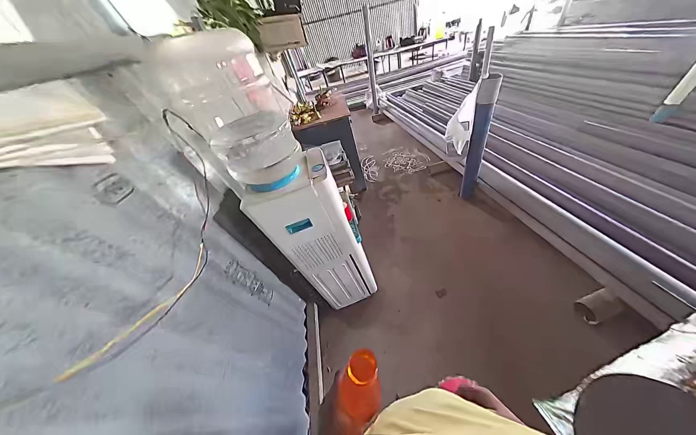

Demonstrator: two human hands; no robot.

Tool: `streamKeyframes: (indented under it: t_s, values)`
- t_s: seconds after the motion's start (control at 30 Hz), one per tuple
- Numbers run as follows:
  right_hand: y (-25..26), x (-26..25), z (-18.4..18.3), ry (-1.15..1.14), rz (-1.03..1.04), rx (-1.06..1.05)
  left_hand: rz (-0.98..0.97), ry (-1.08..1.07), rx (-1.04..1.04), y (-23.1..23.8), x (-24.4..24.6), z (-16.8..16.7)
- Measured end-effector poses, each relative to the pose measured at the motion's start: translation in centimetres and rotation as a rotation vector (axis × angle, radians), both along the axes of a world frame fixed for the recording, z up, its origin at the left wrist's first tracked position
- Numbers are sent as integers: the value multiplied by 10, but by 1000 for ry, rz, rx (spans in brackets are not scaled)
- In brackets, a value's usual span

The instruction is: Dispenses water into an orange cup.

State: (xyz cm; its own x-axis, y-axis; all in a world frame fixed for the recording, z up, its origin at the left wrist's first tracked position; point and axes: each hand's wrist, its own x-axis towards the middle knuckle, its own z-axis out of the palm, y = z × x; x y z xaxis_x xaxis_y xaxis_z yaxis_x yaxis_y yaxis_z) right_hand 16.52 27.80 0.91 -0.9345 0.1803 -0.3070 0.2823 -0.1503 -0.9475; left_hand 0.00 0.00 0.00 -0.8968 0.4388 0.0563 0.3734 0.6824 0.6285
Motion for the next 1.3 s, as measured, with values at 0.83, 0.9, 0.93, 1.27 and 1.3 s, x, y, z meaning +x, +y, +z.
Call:
streamKeyframes:
  t_s: [0.83,0.9,0.93,1.27,1.3]
  values:
    - [305,-638,-18,132,460,636,-53,-671,558,398,-495,-16]
    - [314,-674,-22,108,522,693,-27,-821,659,405,-522,-12]
    - [319,-694,-22,71,577,749,-52,-863,723,407,-538,-13]
    - [305,-840,-35,-226,1243,1225,462,-888,-299,365,-631,-86]
    - [302,-850,-36,-230,1307,1230,490,-907,-351,362,-633,-94]
